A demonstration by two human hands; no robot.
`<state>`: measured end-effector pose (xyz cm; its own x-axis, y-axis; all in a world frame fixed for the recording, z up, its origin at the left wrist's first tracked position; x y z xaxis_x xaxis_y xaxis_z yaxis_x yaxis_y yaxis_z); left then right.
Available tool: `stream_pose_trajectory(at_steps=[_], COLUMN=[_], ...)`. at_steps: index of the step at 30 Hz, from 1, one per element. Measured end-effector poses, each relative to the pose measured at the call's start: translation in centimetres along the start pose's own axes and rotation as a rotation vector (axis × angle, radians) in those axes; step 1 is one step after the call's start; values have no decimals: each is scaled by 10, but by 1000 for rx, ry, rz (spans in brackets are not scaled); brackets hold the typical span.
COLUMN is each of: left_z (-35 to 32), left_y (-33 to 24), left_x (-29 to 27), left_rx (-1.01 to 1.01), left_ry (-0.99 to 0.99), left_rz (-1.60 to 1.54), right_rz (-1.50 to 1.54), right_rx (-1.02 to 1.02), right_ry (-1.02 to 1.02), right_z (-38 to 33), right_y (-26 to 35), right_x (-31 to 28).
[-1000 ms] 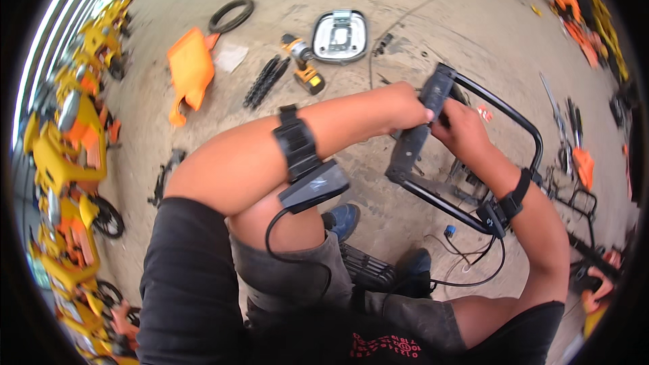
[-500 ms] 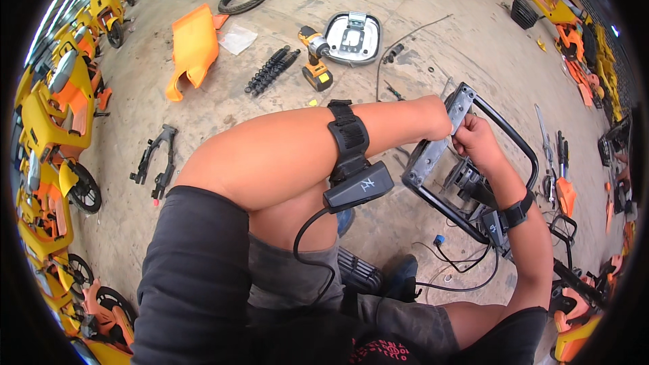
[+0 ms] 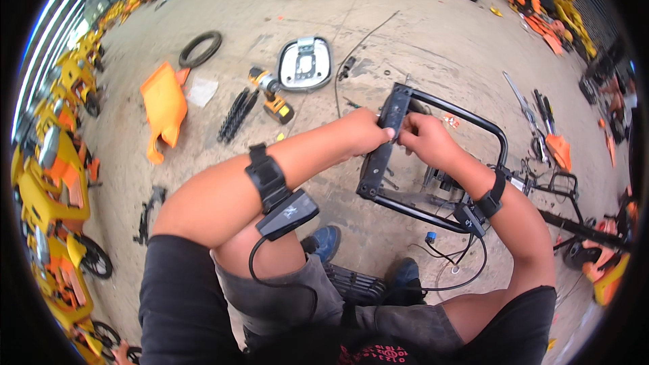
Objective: The person assembles a black metal frame for a scooter, attaching a cable and securing it with screws. The person uses a screwdriver to tighten the screws and checks the assembly.
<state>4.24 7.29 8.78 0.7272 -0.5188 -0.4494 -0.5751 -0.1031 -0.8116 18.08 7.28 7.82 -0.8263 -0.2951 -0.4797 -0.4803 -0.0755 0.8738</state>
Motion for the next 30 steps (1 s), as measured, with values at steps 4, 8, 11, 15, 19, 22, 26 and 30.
stream_pose_trajectory(at_steps=[4,8,11,15,19,22,26,30], left_z=[-3,-7,-4,-2,-4,-6,-6,-8], left_y=[2,-3,-1,5,4,5,2,1], left_x=[-2,1,1,4,3,4,8,7], left_rx=[-91,-113,-106,-168,-143,-177,-163,-164], left_ry=[47,42,34,62,76,96,89,88], left_rz=[22,-22,-28,-100,-169,-137,-119,-134], right_rz=[142,166,-210,-402,-195,46,221,47], right_rx=[69,90,-326,-537,-359,-136,30,-127], right_ry=[83,10,-156,-209,-166,-46,44,-62], right_z=[7,2,-1,-8,-5,0,4,5], right_y=[-7,-8,8,13,4,-6,-18,-10], right_x=[6,4,2,6,2,0,6,3])
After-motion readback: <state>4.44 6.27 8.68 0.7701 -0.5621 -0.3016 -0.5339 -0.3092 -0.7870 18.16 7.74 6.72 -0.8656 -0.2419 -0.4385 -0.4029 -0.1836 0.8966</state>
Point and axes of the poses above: each hand's wrist, its own z-axis towards the middle knuckle, its own x-axis out of the palm, y = z × x, the point moved 8 cm from there along z, towards the middle knuckle, and after that the axes turned 2 degrees about x, right-handed, at the moved point
